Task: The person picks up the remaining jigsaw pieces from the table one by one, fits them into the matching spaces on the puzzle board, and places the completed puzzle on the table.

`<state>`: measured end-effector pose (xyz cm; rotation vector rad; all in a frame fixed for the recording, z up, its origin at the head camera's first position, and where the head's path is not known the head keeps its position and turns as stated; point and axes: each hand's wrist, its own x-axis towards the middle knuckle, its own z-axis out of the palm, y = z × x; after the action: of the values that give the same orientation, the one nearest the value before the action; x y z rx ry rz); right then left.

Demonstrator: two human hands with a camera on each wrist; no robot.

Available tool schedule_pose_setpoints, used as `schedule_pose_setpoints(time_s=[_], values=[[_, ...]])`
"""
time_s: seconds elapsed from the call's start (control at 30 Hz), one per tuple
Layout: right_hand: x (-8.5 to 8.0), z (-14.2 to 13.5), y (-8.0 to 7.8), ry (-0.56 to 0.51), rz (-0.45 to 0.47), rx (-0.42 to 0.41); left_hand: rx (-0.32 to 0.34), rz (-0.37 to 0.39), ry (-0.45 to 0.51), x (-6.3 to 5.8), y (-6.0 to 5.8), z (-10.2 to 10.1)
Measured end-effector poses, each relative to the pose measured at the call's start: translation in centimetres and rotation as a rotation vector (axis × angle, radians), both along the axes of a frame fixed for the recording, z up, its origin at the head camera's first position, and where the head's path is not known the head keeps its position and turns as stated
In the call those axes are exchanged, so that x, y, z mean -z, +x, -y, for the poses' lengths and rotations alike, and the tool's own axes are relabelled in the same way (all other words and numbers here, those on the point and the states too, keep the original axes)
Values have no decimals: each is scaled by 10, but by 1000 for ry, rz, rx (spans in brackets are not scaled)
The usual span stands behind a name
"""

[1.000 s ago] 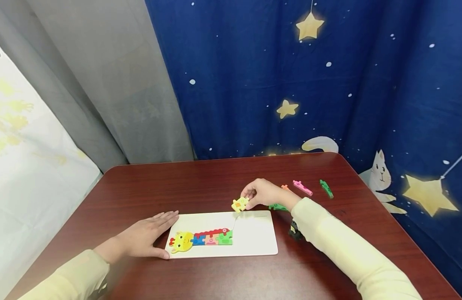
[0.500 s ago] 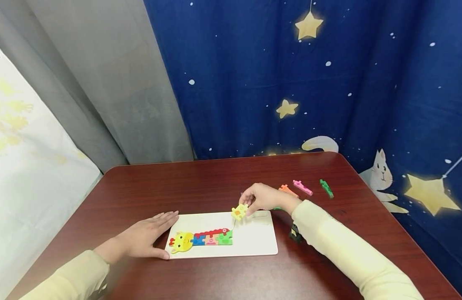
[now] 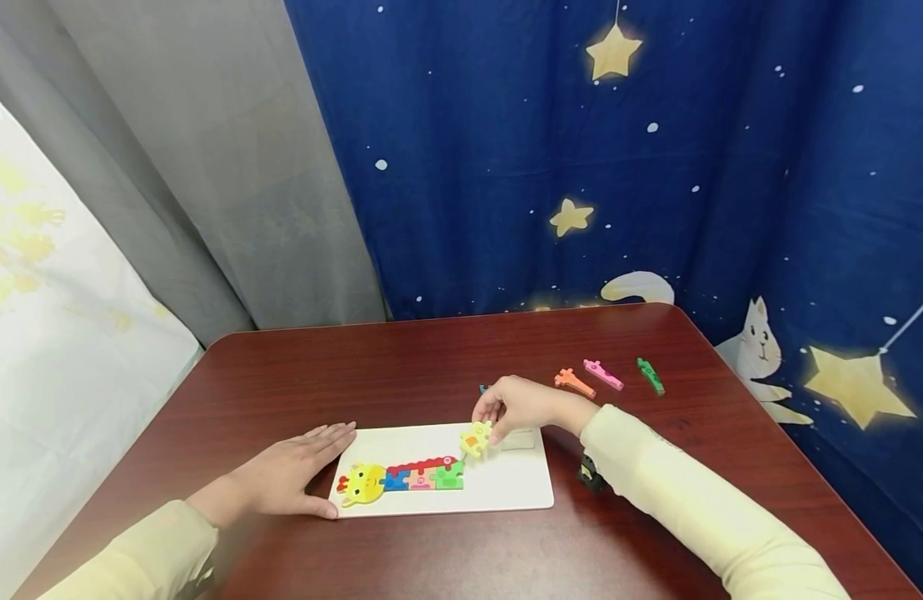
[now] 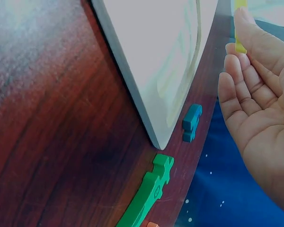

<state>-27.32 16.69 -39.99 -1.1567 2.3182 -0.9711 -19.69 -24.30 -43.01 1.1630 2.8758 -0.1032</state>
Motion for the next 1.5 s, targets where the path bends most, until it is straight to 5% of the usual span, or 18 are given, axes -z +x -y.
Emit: schedule_pose_setpoints(time_s=[0.23, 0.83, 1.5], values=[[0, 4, 4, -3, 2, -52, 32, -39, 27, 0, -1, 1], [1, 12, 7, 94, -17, -137, -11, 6, -19, -1, -1, -1], [6, 18, 9, 146, 29, -143, -8, 2, -26, 1, -1, 0]])
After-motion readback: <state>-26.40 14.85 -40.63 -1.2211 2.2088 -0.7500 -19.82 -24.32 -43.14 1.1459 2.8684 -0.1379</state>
